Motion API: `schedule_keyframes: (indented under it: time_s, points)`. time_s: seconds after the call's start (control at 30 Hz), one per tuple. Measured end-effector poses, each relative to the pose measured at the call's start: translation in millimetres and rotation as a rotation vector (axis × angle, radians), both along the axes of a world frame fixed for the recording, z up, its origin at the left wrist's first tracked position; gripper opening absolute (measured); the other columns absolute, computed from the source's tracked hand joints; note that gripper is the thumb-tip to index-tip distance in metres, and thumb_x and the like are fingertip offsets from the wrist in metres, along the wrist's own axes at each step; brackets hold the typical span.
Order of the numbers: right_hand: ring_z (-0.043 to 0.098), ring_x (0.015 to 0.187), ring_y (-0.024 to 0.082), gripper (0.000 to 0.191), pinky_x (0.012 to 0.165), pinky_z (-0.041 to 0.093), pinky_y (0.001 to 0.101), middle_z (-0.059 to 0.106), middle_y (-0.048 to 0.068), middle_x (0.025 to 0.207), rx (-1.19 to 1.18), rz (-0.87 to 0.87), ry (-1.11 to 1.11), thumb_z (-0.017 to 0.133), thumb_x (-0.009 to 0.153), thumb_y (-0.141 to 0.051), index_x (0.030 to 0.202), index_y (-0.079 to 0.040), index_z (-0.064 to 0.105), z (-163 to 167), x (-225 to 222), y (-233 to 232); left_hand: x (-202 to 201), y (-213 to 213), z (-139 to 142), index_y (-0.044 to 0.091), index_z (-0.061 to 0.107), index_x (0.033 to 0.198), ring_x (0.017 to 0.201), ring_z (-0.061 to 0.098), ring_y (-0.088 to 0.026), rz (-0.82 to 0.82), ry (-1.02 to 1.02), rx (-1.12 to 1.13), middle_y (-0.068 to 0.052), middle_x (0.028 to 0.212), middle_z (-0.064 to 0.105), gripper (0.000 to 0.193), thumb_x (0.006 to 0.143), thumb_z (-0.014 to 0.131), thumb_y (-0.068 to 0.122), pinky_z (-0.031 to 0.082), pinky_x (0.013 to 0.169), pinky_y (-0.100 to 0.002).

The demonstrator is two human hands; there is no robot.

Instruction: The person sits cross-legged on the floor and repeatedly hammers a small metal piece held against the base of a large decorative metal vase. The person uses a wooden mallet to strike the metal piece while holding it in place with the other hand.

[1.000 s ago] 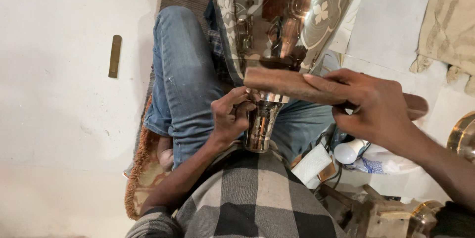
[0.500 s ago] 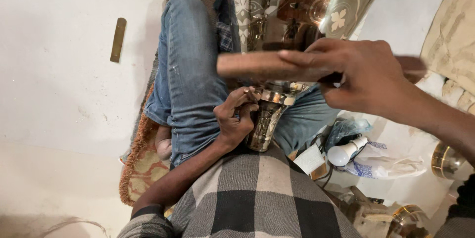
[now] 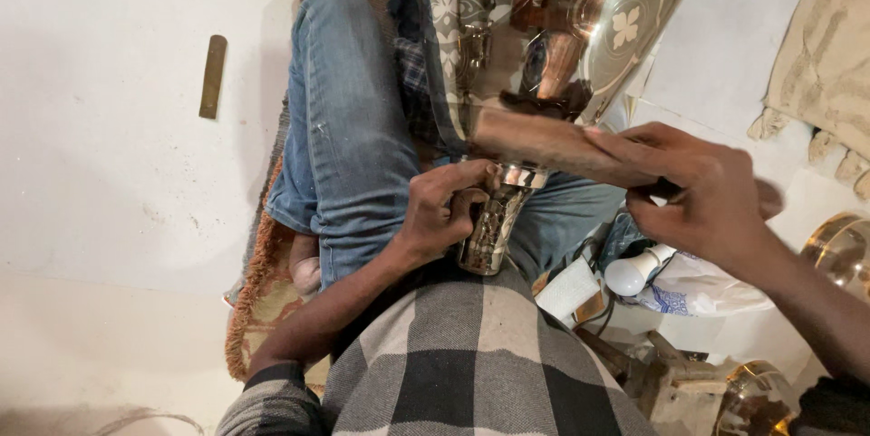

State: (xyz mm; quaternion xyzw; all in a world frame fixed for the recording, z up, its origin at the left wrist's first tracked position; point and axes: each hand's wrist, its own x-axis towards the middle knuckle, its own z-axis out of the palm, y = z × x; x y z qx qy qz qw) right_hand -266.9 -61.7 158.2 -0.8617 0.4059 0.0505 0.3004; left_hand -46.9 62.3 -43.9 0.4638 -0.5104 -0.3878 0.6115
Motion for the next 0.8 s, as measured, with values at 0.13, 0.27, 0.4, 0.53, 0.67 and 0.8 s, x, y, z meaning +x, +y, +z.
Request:
schedule_keyframes:
  time_s: [0.13,0.27,0.4,0.53,0.67,0.8]
  points:
    - [0.070,0.059,0.013,0.073,0.048,0.054,0.0262,0.075,0.014,0.116,-0.035,-0.115,0.041,0.066,0.073,0.006,0.141,-0.020,0.061,-11.7,-17.0,24.7,5.9,-8.1,-10.0,0.007,0.068,0.117,0.084,0.076,-0.020,-0.110,-0.043,-0.109,-0.007,0.100,0.077,0.035,0.088,0.067,-0.014,0.063,0.072,-0.031]
    - [0.073,0.088,0.019,0.070,0.066,0.062,0.0256,0.070,0.015,0.121,-0.268,-0.008,-0.336,0.070,0.080,0.003,0.143,-0.024,0.059,-25.6,-17.7,53.7,9.6,-16.1,-22.3,0.007,0.073,0.114,0.067,0.066,-0.021,-0.219,-0.144,-0.171,-0.007,0.085,0.073,0.044,0.074,0.070,-0.011,0.054,0.060,-0.036]
    - [0.071,0.077,0.015,0.068,0.062,0.057,0.0274,0.074,0.013,0.120,-0.281,-0.220,-0.094,0.072,0.077,0.004,0.140,-0.022,0.063,-29.1,-18.4,85.8,11.5,-20.4,-29.7,0.011,0.072,0.115,0.071,0.066,-0.020,-0.262,-0.123,-0.276,-0.006,0.087,0.073,0.045,0.077,0.064,-0.011,0.055,0.060,-0.035]
    - [0.071,0.098,0.016,0.076,0.079,0.058,0.0284,0.072,0.013,0.123,-0.152,-0.345,-0.038,0.069,0.070,0.003,0.143,-0.018,0.063,-34.7,-23.0,97.1,14.3,-19.5,-31.5,0.009,0.069,0.123,0.067,0.063,-0.020,-0.195,-0.096,-0.249,-0.007,0.078,0.066,0.049,0.082,0.061,-0.016,0.054,0.059,-0.035]
    - [0.068,0.089,0.014,0.075,0.074,0.055,0.0270,0.072,0.010,0.120,-0.062,-0.449,-0.011,0.068,0.069,0.004,0.141,-0.016,0.063,-44.2,-22.1,99.9,18.3,-19.3,-30.9,0.012,0.070,0.124,0.064,0.059,-0.021,-0.245,-0.131,-0.219,-0.006,0.077,0.064,0.060,0.073,0.058,-0.017,0.051,0.057,-0.037]
    - [0.067,0.092,0.012,0.075,0.075,0.053,0.0246,0.072,0.009,0.118,-0.062,-0.432,-0.041,0.068,0.069,0.005,0.142,-0.014,0.063,-47.6,-23.5,99.8,21.9,-24.1,-29.2,0.017,0.070,0.124,0.063,0.057,-0.019,-0.276,-0.160,-0.256,-0.003,0.076,0.061,0.058,0.073,0.067,-0.011,0.049,0.055,-0.035]
